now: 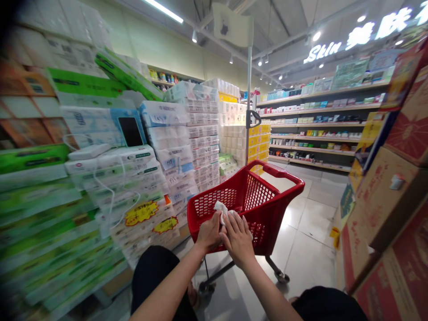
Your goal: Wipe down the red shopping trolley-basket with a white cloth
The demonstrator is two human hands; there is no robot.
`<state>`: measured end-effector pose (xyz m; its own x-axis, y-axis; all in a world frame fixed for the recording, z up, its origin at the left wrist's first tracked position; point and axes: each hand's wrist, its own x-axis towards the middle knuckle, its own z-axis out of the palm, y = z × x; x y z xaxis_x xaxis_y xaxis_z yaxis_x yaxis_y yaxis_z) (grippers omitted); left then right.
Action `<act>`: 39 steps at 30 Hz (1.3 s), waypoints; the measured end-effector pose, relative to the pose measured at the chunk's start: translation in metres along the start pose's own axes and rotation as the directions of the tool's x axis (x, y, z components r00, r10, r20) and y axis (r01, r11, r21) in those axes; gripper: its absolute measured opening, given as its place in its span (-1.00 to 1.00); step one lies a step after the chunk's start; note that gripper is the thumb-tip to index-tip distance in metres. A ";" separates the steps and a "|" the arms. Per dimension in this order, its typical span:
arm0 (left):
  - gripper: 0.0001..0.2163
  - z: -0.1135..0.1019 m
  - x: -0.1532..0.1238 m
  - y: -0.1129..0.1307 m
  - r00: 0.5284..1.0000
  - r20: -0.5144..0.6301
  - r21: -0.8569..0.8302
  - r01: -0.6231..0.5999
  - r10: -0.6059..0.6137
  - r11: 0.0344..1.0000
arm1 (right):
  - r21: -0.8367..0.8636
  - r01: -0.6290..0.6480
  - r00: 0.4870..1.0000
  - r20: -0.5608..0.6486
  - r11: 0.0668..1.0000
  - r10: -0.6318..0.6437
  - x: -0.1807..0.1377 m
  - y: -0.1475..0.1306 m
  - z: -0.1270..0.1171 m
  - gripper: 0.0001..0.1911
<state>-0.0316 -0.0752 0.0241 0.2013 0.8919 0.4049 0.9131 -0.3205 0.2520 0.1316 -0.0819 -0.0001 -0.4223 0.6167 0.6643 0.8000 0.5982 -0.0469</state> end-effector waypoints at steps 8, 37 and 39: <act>-0.47 -0.008 0.004 0.007 0.996 0.073 -0.059 0.060 -0.056 0.996 | 0.260 -0.053 0.998 -0.005 0.964 0.056 0.015 0.021 -0.022 -0.39; -0.39 -0.026 -0.001 0.006 0.984 -0.177 -0.607 -0.093 -0.020 0.789 | 0.732 -0.404 0.913 0.292 0.548 0.284 0.003 0.044 -0.022 -0.67; -0.36 -0.034 -0.003 0.009 0.984 -0.179 -0.536 -0.111 0.016 0.837 | 0.771 -0.397 0.914 0.283 0.498 0.290 0.005 0.046 -0.023 -0.69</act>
<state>-0.0363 -0.0914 0.0551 0.1493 0.8153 0.5594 0.5521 -0.5381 0.6369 0.1761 -0.0626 0.0181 -0.2743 0.8821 0.3830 0.2371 0.4480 -0.8620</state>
